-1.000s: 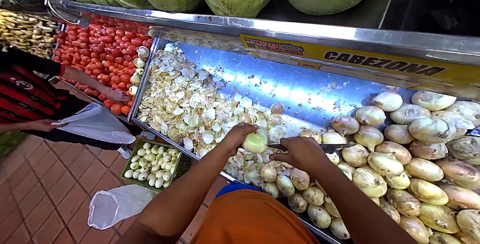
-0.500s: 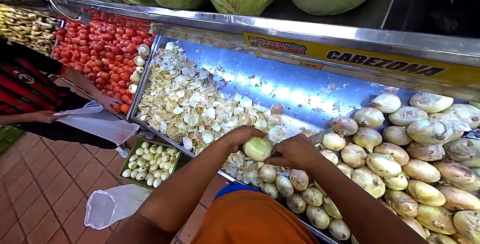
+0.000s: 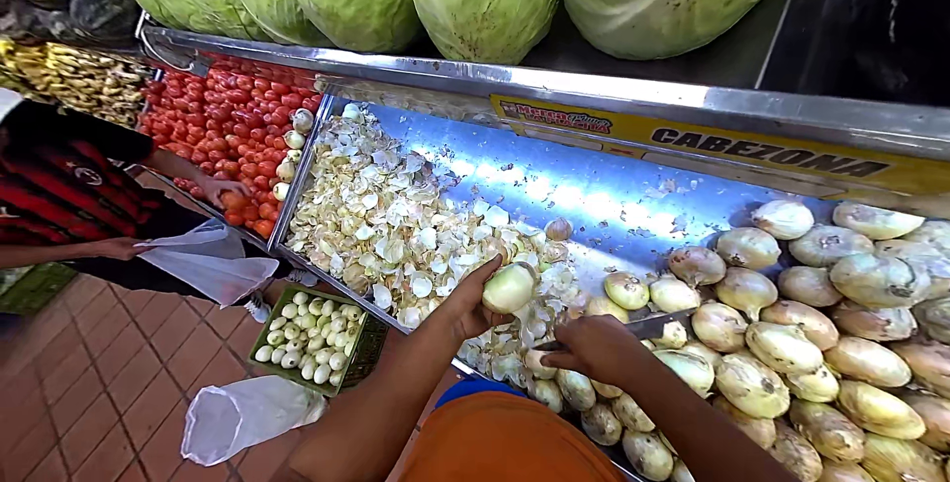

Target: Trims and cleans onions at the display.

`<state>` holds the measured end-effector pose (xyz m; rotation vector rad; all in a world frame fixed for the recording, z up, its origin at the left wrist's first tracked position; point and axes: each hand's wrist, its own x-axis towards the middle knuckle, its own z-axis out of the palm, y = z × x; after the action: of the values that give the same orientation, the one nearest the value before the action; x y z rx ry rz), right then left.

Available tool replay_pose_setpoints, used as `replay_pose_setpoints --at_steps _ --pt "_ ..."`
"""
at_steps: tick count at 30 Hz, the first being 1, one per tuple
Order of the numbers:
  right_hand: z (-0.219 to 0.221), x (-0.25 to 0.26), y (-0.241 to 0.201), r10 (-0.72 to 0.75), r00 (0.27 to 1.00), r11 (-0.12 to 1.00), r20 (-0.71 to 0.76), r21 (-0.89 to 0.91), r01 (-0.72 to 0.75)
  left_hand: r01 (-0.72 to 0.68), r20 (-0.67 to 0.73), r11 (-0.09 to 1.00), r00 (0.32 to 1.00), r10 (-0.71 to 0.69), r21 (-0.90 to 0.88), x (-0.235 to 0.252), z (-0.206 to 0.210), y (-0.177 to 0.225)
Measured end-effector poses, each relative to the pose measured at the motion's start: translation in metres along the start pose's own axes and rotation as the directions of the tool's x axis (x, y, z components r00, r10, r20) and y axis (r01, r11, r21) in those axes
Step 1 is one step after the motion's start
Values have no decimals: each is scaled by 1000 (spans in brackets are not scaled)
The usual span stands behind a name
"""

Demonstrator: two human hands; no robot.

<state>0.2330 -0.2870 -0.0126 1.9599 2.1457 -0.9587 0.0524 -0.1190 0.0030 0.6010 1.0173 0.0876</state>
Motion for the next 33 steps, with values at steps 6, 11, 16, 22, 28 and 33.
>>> replay_pose_setpoints --at_steps 6,11,16,22,28,33 --pt "-26 -13 -14 215 973 961 -77 196 -197 -122 -44 979 990 131 164 -12 -7 -1" --pt "-32 0 -28 293 955 945 -39 164 -283 -229 -84 900 957 278 372 -12 6 -14" --pt "-23 9 -23 264 964 961 -29 92 -260 -296 -182 884 908 378 363 -12 21 -34" --pt "-4 32 5 36 992 999 -125 -18 -38 -300 -286 849 848 446 434 3 31 -55" --pt "9 48 28 -182 958 977 -220 -148 152 -179 -324 747 819 474 640 29 35 -58" --pt "19 42 22 -184 977 980 -106 -96 174 -206 -473 845 752 459 493 65 23 -40"
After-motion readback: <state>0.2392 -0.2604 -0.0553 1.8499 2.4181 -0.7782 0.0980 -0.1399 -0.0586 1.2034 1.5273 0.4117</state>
